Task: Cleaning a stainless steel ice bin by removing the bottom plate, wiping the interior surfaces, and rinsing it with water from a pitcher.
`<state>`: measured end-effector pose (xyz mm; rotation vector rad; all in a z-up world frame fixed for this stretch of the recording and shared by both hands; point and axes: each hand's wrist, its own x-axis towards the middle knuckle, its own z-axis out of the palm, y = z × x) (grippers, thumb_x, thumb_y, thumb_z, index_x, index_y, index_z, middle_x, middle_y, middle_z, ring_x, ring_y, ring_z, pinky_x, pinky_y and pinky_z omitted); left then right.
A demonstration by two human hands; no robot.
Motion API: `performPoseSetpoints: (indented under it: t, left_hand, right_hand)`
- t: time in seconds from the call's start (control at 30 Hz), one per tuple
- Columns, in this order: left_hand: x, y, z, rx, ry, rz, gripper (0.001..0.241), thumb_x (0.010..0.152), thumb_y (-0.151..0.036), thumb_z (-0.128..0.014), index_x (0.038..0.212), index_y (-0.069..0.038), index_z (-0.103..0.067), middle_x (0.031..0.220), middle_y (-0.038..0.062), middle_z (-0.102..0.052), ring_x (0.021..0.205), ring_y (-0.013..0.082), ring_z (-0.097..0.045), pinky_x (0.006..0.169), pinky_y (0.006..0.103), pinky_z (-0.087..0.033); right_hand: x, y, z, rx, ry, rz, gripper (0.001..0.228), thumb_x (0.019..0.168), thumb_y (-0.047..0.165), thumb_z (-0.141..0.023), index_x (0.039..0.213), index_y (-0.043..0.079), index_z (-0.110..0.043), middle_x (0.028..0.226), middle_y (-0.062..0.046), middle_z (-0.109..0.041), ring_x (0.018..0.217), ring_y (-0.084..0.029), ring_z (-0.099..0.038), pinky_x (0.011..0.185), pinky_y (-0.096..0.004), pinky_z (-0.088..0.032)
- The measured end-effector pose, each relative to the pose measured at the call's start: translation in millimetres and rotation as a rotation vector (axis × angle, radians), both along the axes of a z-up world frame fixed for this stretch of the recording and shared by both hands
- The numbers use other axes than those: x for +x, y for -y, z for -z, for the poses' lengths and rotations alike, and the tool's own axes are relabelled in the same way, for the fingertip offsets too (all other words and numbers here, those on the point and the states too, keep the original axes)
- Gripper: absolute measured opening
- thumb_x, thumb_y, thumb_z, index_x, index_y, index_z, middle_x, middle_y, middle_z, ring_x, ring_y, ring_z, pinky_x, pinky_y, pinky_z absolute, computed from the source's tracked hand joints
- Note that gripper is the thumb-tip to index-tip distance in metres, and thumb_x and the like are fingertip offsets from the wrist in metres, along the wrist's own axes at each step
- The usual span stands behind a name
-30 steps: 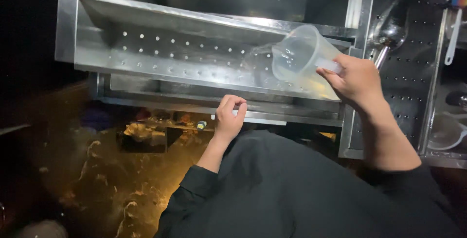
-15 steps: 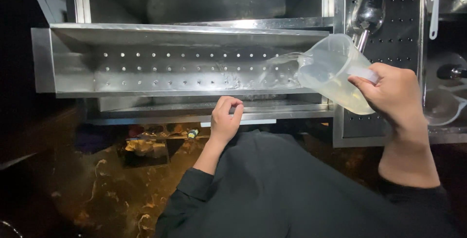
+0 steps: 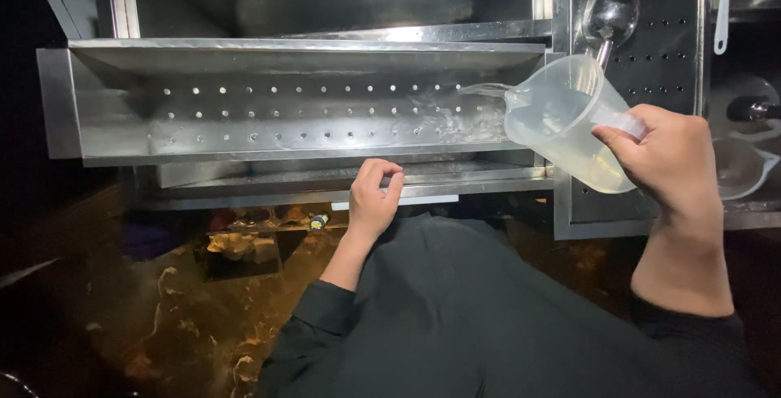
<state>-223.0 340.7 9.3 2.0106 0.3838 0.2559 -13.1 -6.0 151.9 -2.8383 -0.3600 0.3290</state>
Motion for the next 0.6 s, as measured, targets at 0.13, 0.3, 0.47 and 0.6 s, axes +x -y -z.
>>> performPoseSetpoints:
  t: [0.13, 0.3, 0.47, 0.6]
  left_hand:
    - [-2, -1, 3, 0.001, -0.004, -0.008, 0.017, 0.097, -0.021, -0.059, 0.096, -0.008, -0.07, 0.097, 0.006, -0.066, 0.09, 0.0201, -0.065, 0.078, 0.0333, -0.055]
    - [-3, -2, -3, -0.02, -0.032, -0.038, 0.018, 0.096, -0.023, -0.059, 0.096, -0.009, -0.071, 0.098, 0.005, -0.067, 0.088, 0.0191, -0.066, 0.077, 0.0332, -0.056]
    - [-5, -3, 2, -0.014, -0.01, -0.021, 0.018, 0.098, -0.022, -0.058, 0.096, -0.009, -0.07, 0.098, 0.006, -0.066, 0.09, 0.0198, -0.065, 0.078, 0.0341, -0.055]
    - [-4, -2, 4, -0.003, 0.015, -0.022, 0.016, 0.097, -0.021, -0.058, 0.094, -0.009, -0.07, 0.095, 0.005, -0.066, 0.089, 0.0201, -0.064, 0.077, 0.0341, -0.053]
  right_hand:
    - [3, 1, 4, 0.009, 0.024, -0.047, 0.036, 0.101, 0.043, -0.08, 0.089, 0.01, -0.071, 0.068, -0.004, -0.062, 0.066, -0.017, -0.054, 0.063, -0.033, -0.038]
    - [4, -5, 0, 0.028, 0.007, -0.061, 0.038, 0.102, 0.042, -0.079, 0.085, 0.01, -0.069, 0.066, -0.002, -0.059, 0.065, -0.016, -0.052, 0.062, -0.032, -0.036]
    - [7, 0, 4, 0.021, 0.063, -0.087, 0.039, 0.103, 0.042, -0.082, 0.086, 0.009, -0.068, 0.066, -0.002, -0.057, 0.064, -0.016, -0.049, 0.06, -0.033, -0.036]
    - [9, 7, 7, -0.012, 0.078, -0.072, 0.035, 0.104, 0.043, -0.083, 0.095, 0.01, -0.074, 0.07, -0.006, -0.063, 0.067, -0.018, -0.055, 0.063, -0.034, -0.039]
